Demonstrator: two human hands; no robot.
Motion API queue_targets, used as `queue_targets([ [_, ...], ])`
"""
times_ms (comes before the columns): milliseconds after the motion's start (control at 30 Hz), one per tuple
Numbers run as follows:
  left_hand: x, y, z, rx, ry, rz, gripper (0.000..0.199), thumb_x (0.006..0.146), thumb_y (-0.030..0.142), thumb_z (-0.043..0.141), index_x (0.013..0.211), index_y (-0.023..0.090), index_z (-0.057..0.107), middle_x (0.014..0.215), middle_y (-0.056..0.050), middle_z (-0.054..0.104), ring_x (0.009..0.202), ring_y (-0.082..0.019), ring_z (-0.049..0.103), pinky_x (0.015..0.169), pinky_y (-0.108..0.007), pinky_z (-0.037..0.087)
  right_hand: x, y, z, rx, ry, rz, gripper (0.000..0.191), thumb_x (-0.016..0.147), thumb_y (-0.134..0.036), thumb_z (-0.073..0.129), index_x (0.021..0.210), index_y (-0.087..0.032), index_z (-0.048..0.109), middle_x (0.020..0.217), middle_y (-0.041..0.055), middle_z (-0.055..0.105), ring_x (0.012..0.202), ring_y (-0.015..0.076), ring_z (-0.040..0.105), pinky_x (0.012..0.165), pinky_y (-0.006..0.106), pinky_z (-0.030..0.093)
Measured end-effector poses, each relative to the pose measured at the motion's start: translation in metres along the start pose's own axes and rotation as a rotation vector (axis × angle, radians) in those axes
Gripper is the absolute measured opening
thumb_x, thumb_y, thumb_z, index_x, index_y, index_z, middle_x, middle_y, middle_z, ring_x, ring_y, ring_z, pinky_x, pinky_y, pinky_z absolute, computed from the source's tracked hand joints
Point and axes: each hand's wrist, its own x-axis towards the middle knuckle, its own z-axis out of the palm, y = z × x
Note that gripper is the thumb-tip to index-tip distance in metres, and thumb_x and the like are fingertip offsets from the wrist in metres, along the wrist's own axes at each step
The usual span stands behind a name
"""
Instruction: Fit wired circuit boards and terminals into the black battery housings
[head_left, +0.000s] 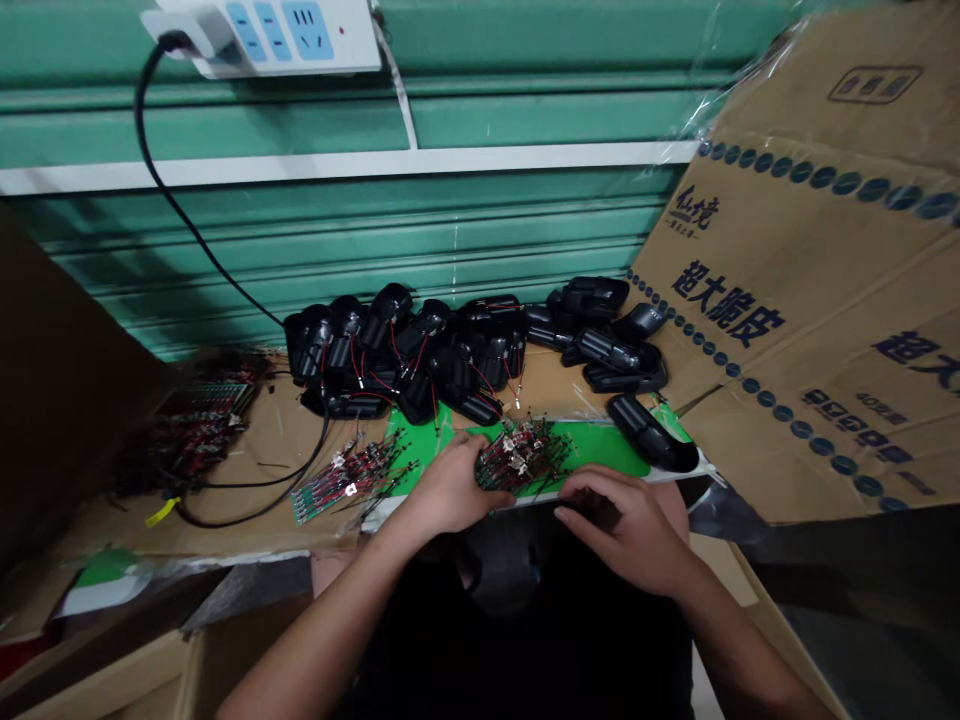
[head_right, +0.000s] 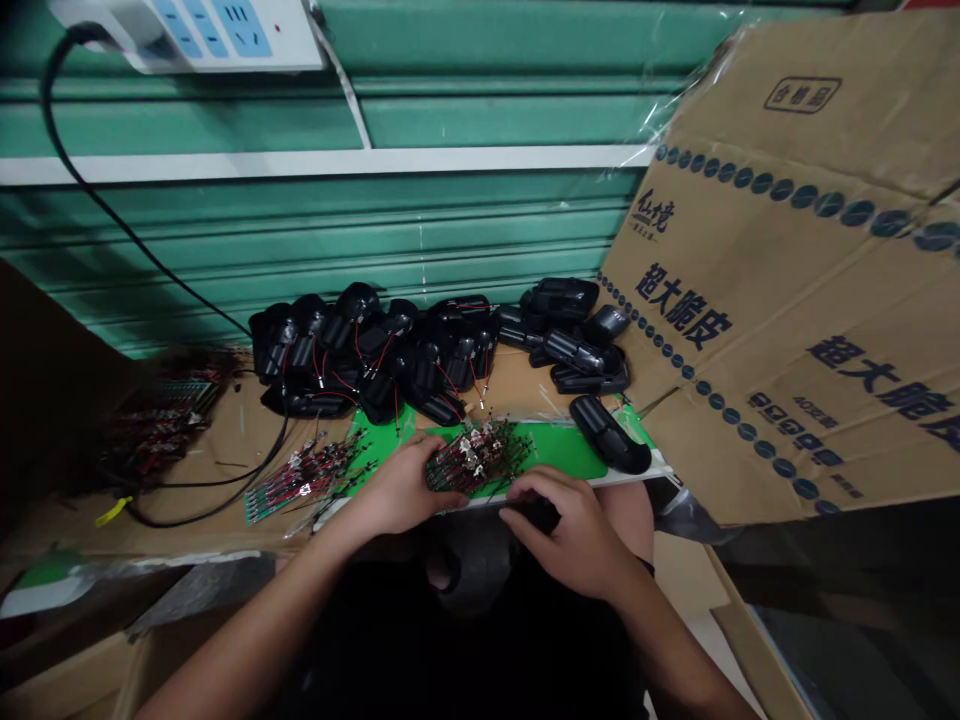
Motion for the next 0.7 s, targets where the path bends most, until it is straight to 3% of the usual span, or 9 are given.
queue_targets([
  [100,0.005,-0.001,-0.004,-0.270,-0.165,0.032,0.035,0.089,0.051,0.074,0.093,0.018,0.061,0.085,0.000,0.064,0.078,-0.015,0.060,0.076,-0.030,0.051,0.003,-0.006,-0.003,0.013,0.021,-0.003,0.007,0.104,-0.025,0.072,0.100,-0.019,0.074,0.090,-0.0001,0.068,0.081,0.0062,0.064,0.073,0.018,0.051],
  [167,0.008,0.000,-0.008,-0.551,-0.312,0.014,0.045,0.086,0.059,0.076,0.091,0.019,0.055,0.073,0.005,0.055,0.061,-0.010,0.052,0.061,-0.026,0.047,0.004,-0.014,-0.006,0.021,0.026,-0.026,0.008,0.103,-0.023,0.072,0.097,-0.018,0.074,0.086,-0.0002,0.068,0.074,0.0054,0.062,0.068,0.018,0.049],
  [233,0.012,0.004,-0.013,-0.752,-0.357,0.019,0.058,0.077,0.066,0.086,0.093,0.018,0.056,0.070,0.006,0.054,0.057,-0.008,0.051,0.055,-0.025,0.050,0.005,-0.023,-0.008,0.018,0.053,-0.054,0.011,0.104,-0.022,0.071,0.095,-0.017,0.075,0.083,0.0001,0.067,0.071,0.0049,0.062,0.065,0.017,0.048],
  [333,0.025,0.012,-0.024,-0.927,-0.168,0.104,0.064,0.071,0.064,0.094,0.099,0.016,0.062,0.077,0.003,0.066,0.065,-0.009,0.060,0.057,-0.025,0.059,0.014,-0.035,-0.010,0.019,0.104,-0.068,0.016,0.105,-0.024,0.068,0.092,-0.016,0.075,0.077,0.0001,0.065,0.064,0.0036,0.059,0.060,0.016,0.045],
  [400,0.039,0.016,-0.033,-1.046,-0.015,0.158,0.067,0.068,0.059,0.099,0.103,0.015,0.061,0.086,0.001,0.073,0.071,-0.010,0.067,0.061,-0.026,0.064,0.034,-0.035,-0.010,0.034,0.073,-0.033,0.020,0.105,-0.030,0.068,0.096,-0.016,0.078,0.077,0.0006,0.066,0.059,0.0029,0.056,0.056,0.015,0.043],
  [500,0.065,0.019,-0.048,-1.168,0.107,0.217,0.073,0.060,0.053,0.105,0.103,0.014,0.060,0.093,-0.002,0.078,0.076,-0.013,0.074,0.065,-0.029,0.069,0.088,-0.020,-0.003,0.099,0.022,0.084,0.039,0.101,-0.049,0.071,0.118,-0.013,0.077,0.094,0.0055,0.075,0.063,0.0055,0.062,0.057,0.016,0.046],
  [567,0.082,0.018,-0.057,-1.215,0.160,0.243,0.075,0.055,0.051,0.107,0.101,0.013,0.061,0.097,-0.004,0.080,0.077,-0.014,0.076,0.065,-0.030,0.071,0.134,-0.005,0.004,0.245,0.014,0.162,0.058,0.097,-0.062,0.071,0.123,-0.010,0.070,0.093,0.0074,0.074,0.062,0.0075,0.063,0.056,0.018,0.048],
  [700,0.104,0.008,-0.067,-1.271,0.288,0.271,0.074,0.054,0.048,0.108,0.101,0.012,0.064,0.098,-0.005,0.081,0.080,-0.013,0.076,0.065,-0.031,0.072,0.212,0.012,0.017,0.449,-0.082,0.171,0.072,0.083,-0.081,0.074,0.101,-0.011,0.065,0.075,0.0044,0.066,0.050,0.0095,0.058,0.045,0.020,0.038],
])
